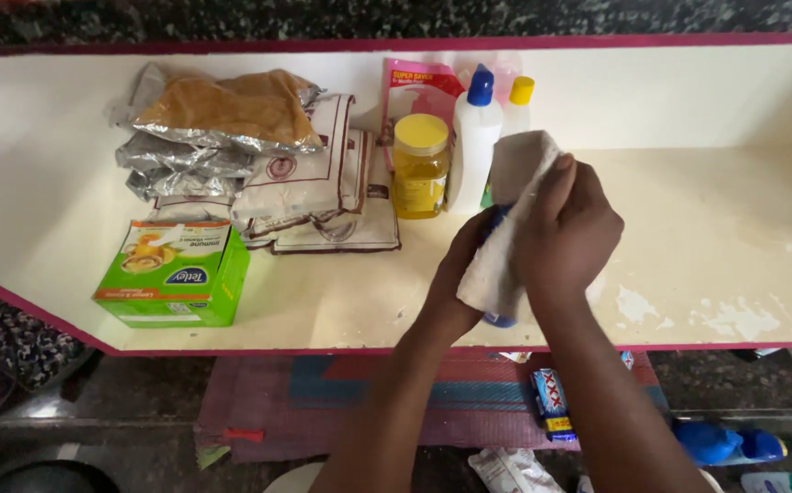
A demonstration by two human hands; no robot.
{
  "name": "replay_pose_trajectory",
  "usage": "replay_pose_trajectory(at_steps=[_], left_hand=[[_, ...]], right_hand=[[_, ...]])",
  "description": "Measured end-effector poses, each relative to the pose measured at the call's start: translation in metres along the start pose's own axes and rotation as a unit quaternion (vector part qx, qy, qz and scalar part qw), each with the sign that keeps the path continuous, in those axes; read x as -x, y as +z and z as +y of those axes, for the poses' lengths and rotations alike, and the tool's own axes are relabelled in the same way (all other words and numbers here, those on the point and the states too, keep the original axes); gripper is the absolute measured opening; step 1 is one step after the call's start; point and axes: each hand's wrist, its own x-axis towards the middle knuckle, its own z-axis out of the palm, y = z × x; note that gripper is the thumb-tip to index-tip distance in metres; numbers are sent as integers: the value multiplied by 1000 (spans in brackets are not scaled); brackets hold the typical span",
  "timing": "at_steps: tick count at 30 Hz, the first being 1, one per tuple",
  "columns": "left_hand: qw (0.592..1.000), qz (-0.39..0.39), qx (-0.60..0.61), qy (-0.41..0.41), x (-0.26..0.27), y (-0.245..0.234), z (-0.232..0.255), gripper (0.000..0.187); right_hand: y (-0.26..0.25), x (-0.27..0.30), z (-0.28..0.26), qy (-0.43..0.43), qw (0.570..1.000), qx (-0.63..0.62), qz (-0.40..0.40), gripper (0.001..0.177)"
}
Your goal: The person sits on the floor and wipes several plastic bottles with a cloth. They handle a blue bottle, a clear bottle with a green label, and a clear jar, wiping each one individually and placing them on a nearby shelf.
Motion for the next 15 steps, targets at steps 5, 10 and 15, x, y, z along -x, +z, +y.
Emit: replay_pose_trajectory(at_steps=[5, 10, 15], left_hand=[[999, -3, 42, -5, 6, 0, 8, 63], [1000, 5, -14, -22, 9, -5, 18, 65], [994, 37, -103, -24, 8, -6, 17, 56]], right_hand=[[7, 22, -2, 4, 995, -56, 83, 43], [23, 51, 30, 21, 973, -193, 125, 52], [42, 89, 79, 179, 960, -189, 102, 62]])
